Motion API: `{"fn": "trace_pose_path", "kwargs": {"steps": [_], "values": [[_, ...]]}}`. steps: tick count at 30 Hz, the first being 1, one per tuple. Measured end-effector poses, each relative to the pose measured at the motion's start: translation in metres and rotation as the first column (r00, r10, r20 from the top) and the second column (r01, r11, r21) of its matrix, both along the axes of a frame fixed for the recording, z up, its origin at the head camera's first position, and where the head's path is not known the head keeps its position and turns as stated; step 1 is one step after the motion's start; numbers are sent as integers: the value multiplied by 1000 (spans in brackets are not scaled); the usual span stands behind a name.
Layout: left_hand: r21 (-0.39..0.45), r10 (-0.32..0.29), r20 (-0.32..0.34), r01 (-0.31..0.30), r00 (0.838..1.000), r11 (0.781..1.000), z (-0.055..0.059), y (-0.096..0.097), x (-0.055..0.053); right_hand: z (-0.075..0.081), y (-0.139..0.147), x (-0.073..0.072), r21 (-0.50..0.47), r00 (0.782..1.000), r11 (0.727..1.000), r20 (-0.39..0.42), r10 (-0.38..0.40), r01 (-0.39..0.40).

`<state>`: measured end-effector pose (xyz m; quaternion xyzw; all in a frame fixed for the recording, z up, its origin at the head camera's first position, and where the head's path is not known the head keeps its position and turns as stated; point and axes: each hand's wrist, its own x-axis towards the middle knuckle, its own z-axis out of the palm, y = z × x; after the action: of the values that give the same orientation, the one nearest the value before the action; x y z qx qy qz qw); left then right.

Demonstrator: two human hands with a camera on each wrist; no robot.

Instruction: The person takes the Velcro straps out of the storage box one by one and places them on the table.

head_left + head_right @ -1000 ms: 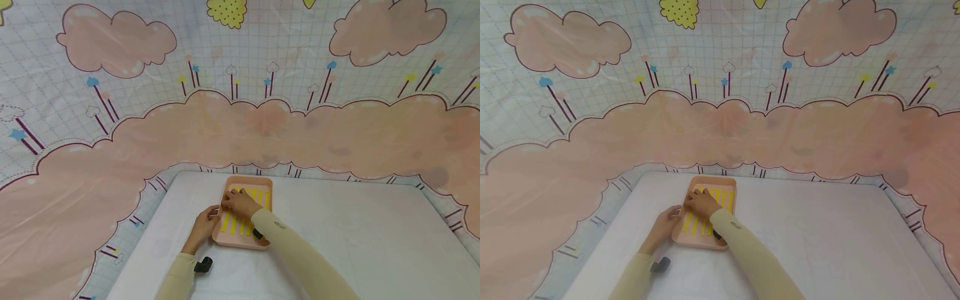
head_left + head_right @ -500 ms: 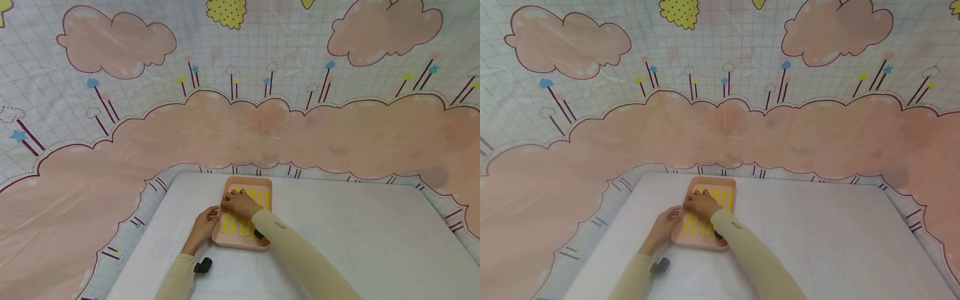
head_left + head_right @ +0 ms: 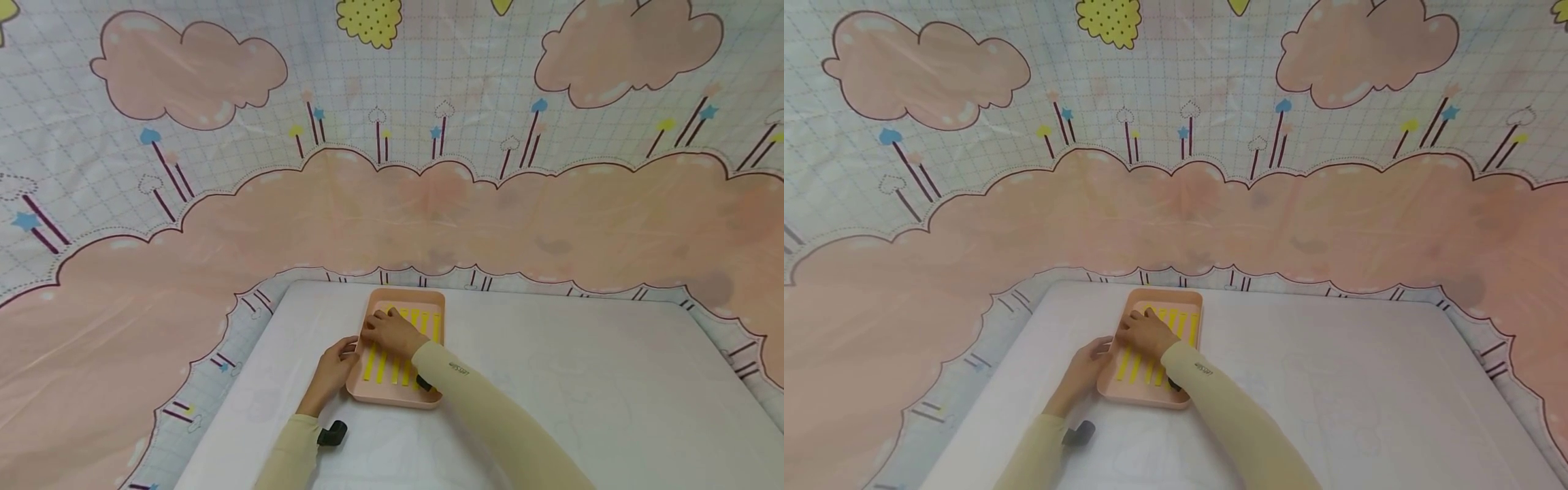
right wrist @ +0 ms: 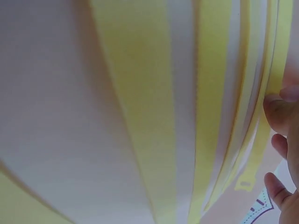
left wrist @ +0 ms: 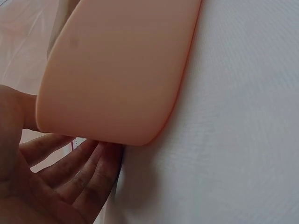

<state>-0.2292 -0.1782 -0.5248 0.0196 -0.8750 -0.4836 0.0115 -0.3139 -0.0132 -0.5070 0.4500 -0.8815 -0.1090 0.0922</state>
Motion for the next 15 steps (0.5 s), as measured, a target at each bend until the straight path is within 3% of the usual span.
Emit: {"fn": "trace_pose_path", "kwargs": {"steps": [10, 15], "values": [[17, 16, 14, -16, 1000, 1000, -2, 5, -1, 13, 11, 2, -33, 995, 999, -94, 21, -25], [25, 22, 21, -23, 1000, 999, -3, 2, -2, 24, 18, 6, -79, 995, 996, -90, 42, -49]]}}
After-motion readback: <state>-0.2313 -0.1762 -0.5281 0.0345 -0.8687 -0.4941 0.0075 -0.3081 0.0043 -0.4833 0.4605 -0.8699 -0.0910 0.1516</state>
